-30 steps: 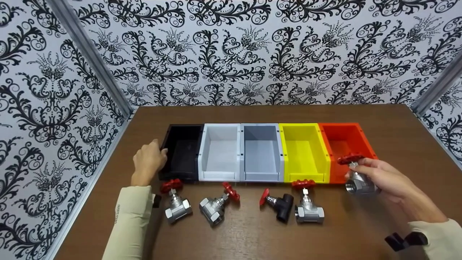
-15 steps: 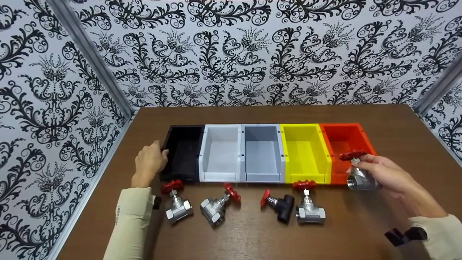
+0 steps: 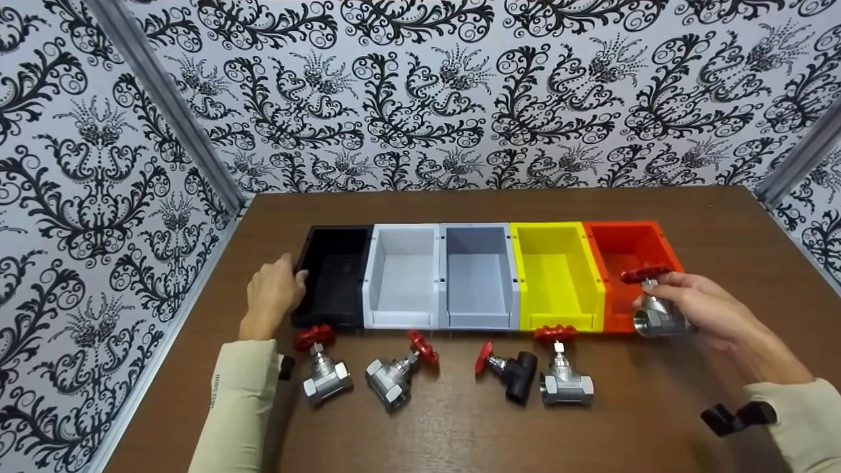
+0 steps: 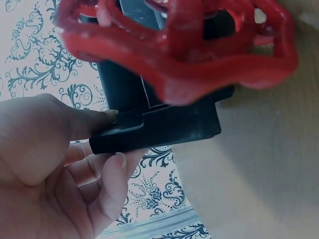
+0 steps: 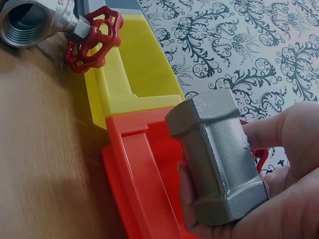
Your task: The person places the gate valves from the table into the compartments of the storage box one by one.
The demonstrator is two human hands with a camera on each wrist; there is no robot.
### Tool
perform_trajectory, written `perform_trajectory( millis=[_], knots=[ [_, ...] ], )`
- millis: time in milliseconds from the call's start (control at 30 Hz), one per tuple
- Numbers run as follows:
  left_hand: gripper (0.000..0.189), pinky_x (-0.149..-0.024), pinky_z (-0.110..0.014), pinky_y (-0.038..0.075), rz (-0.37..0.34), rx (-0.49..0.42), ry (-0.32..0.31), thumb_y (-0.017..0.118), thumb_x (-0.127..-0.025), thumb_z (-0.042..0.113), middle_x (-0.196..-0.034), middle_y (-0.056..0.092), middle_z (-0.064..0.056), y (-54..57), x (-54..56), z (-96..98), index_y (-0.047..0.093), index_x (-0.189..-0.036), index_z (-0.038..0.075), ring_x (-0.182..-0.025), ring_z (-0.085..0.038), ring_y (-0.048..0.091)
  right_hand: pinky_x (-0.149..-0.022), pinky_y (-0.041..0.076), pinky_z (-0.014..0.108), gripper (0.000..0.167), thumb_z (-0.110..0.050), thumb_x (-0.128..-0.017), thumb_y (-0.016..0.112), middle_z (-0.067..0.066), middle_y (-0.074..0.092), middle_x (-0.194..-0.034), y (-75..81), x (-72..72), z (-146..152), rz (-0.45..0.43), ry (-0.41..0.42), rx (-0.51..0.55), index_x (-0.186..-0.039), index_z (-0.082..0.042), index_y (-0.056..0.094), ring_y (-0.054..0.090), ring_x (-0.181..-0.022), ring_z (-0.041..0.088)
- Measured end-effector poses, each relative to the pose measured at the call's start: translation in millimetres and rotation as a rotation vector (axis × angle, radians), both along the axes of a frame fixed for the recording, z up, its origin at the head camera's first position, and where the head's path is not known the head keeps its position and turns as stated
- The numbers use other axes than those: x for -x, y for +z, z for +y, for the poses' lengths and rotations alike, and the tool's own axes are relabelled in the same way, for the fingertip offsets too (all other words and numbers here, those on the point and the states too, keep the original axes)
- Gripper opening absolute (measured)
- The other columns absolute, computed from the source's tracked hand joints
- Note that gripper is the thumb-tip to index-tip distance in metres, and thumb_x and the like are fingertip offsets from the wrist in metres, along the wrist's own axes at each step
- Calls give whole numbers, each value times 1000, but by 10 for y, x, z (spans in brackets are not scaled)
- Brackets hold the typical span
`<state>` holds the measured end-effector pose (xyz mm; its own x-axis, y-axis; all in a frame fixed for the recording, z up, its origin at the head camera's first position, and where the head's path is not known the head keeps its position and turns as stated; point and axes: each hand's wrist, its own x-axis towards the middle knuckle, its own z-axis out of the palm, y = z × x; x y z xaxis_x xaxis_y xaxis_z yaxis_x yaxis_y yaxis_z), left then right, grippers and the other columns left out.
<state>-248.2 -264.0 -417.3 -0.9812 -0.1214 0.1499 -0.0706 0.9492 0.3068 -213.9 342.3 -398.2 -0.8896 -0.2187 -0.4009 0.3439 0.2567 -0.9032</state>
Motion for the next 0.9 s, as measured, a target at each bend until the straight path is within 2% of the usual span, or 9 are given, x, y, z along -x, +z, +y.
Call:
perform_trajectory(
  millis=[133, 333, 500, 633, 767, 900],
  knots=[
    [31, -76, -65, 47, -11, -1, -2, 57, -98, 22, -107, 62, -40, 6, 3, -6, 56, -108, -8, -94, -58, 61, -81, 57, 29, 44, -28, -105, 46, -3, 69, -98, 5, 36, 10, 3, -2, -32, -133, 4, 34, 67, -86, 13],
    [33, -77, -65, 47, -25, -2, -3, 57, -98, 23, -109, 62, -40, 14, 10, -6, 56, -110, -8, -96, -58, 60, -79, 57, 29, 42, -25, -105, 47, -4, 69, -96, 1, 79, -4, 3, -27, 9, -132, 5, 34, 67, -84, 12],
    [33, -78, -65, 47, -15, -1, 1, 57, -98, 23, -109, 61, -40, 10, 14, -9, 56, -110, -8, -96, -58, 60, -81, 56, 28, 55, -30, -104, 49, -5, 69, -100, 13, 133, -26, -21, -36, -2, -142, 4, 27, 66, -87, 11],
    [31, -77, -65, 47, -9, -9, -2, 57, -98, 22, -107, 62, -40, 5, 11, -8, 56, -108, -7, -95, -58, 61, -83, 56, 29, 58, -31, -104, 50, -5, 68, -101, 5, 162, -40, -30, -39, -10, -144, 3, 26, 66, -89, 12],
    [31, -76, -65, 47, -8, -9, -2, 58, -98, 22, -107, 63, -39, -5, 6, -4, 57, -109, -7, -94, -57, 61, -83, 56, 29, 55, -30, -104, 51, -5, 68, -99, -14, 185, -50, -25, -53, -1, -142, 2, 29, 66, -88, 12],
    [33, -76, -64, 48, -3, 1, -3, 58, -98, 22, -107, 63, -38, -12, 8, -2, 58, -112, -7, -93, -57, 61, -81, 57, 29, 45, -26, -103, 52, -4, 69, -95, -28, 212, -61, -12, -81, 53, -134, 2, 35, 66, -86, 12]
  ],
)
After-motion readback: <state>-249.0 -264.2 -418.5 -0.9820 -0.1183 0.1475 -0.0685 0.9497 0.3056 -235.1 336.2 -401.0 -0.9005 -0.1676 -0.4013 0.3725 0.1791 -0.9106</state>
